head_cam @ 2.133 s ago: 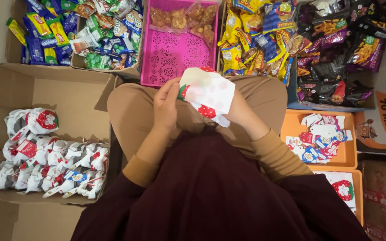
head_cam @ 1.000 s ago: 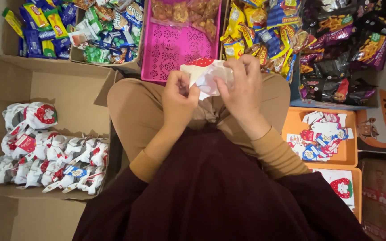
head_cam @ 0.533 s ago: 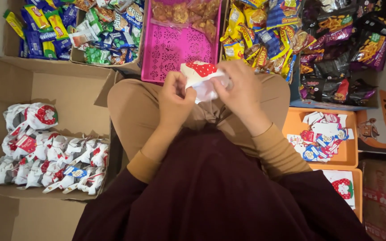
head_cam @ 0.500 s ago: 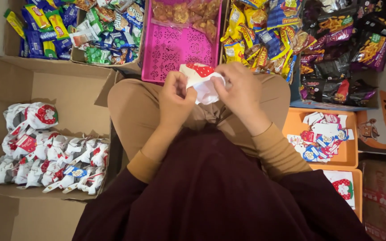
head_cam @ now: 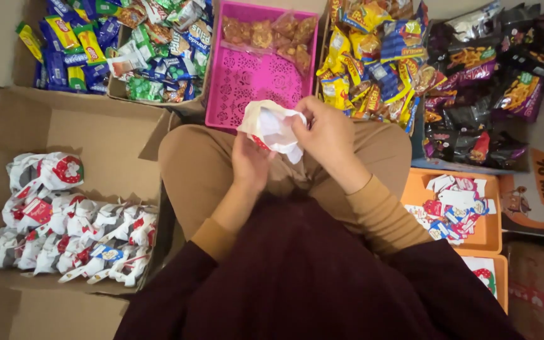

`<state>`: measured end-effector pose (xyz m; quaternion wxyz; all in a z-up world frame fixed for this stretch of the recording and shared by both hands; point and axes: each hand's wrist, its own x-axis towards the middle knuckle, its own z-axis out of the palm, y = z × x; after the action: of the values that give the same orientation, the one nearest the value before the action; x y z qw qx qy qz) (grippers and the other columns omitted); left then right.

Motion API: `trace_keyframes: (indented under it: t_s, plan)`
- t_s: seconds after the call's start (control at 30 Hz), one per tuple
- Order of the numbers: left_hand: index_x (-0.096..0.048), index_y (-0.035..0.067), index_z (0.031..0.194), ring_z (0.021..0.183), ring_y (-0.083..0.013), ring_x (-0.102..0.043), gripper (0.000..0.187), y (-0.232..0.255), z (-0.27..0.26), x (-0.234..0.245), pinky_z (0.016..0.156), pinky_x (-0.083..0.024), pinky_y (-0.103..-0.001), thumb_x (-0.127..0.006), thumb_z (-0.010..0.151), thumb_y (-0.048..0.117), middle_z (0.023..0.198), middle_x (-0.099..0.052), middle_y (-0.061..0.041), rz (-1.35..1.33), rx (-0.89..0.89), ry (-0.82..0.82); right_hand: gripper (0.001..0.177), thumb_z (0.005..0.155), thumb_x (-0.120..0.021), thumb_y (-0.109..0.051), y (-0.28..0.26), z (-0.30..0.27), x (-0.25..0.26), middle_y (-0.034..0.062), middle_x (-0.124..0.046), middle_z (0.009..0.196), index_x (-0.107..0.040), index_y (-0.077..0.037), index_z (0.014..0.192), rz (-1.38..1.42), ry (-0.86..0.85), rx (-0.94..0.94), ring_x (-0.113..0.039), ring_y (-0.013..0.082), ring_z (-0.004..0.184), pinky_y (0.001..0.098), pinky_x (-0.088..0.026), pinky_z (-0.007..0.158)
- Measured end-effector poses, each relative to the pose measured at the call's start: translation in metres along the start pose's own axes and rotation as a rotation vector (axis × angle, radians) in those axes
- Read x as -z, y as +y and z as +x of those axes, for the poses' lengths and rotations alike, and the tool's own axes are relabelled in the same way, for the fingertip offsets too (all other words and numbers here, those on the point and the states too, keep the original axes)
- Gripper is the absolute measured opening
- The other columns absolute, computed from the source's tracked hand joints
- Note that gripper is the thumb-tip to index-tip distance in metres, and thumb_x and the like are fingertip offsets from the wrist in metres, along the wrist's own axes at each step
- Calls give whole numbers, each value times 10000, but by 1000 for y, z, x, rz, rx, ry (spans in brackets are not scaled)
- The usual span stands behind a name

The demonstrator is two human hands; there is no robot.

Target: The person is sitting on the floor and packing various small snack items into small white bags.

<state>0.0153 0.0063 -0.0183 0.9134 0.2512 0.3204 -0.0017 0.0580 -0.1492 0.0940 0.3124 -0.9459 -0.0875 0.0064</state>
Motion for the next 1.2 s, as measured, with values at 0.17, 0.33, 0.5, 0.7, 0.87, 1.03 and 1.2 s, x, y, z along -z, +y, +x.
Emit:
trace_keyframes:
  t_s: [0.17,0.33,0.5,0.7,0.87,1.03,1.2]
  plan:
    - [-639,143,1332,1256,-290,-626,469,-7,39,16,1051,-515,-484,-681,958,424,1360,-650,-91,-24,-14,-33,89,882,-712,-355,-2,17,-12,-52,-740,776,-677,-295,938,-41,-29,0,-738,239,783,397,-552,671]
    - [-595,130,1406,1355,-346,-550,588,16,48,7,1127,-440,-549,-709,946,479,1455,-594,-145,-152,-75,-4,105,885,-706,-323,-11,36,-19,5,-747,787,-683,-246,952,-16,-61,-7,-739,289,791,438,-562,688]
    - [-536,159,1456,1402,-415,-494,745,44,67,-8,1179,-302,-686,-708,888,610,1485,-557,-187,-340,62,-6,118,872,-719,-399,-14,63,-34,-74,-743,777,-697,-304,939,-26,-122,-2,-741,226,796,387,-567,689]
    - [-650,75,1355,1308,-402,-590,662,28,151,43,1182,-384,-614,-705,904,555,1388,-645,-193,-417,109,-189,259,875,-766,-418,-51,93,-27,-2,-725,747,-726,-269,1082,136,-147,-23,-707,221,660,350,-530,610]
    - [-737,90,1221,1199,-359,-672,508,51,162,18,1115,-470,-552,-757,876,463,1255,-726,-157,-402,92,-46,292,914,-783,-362,-21,142,-64,30,-721,797,-732,-221,1165,357,-71,-24,-638,180,669,305,-503,604]
    - [-735,71,1209,1179,-341,-681,529,76,186,9,1064,-512,-513,-755,876,481,1215,-737,-151,-420,37,36,166,940,-719,-263,79,223,-165,26,-756,855,-784,-177,1067,567,-55,-210,-668,138,781,268,-544,700]
    - [-696,91,1302,1280,-382,-622,635,67,218,25,1152,-433,-564,-728,862,547,1336,-682,-178,-460,79,117,418,866,-781,-328,95,270,-212,111,-747,1195,-738,-169,1250,375,-90,-431,-669,273,1202,417,-526,1032]
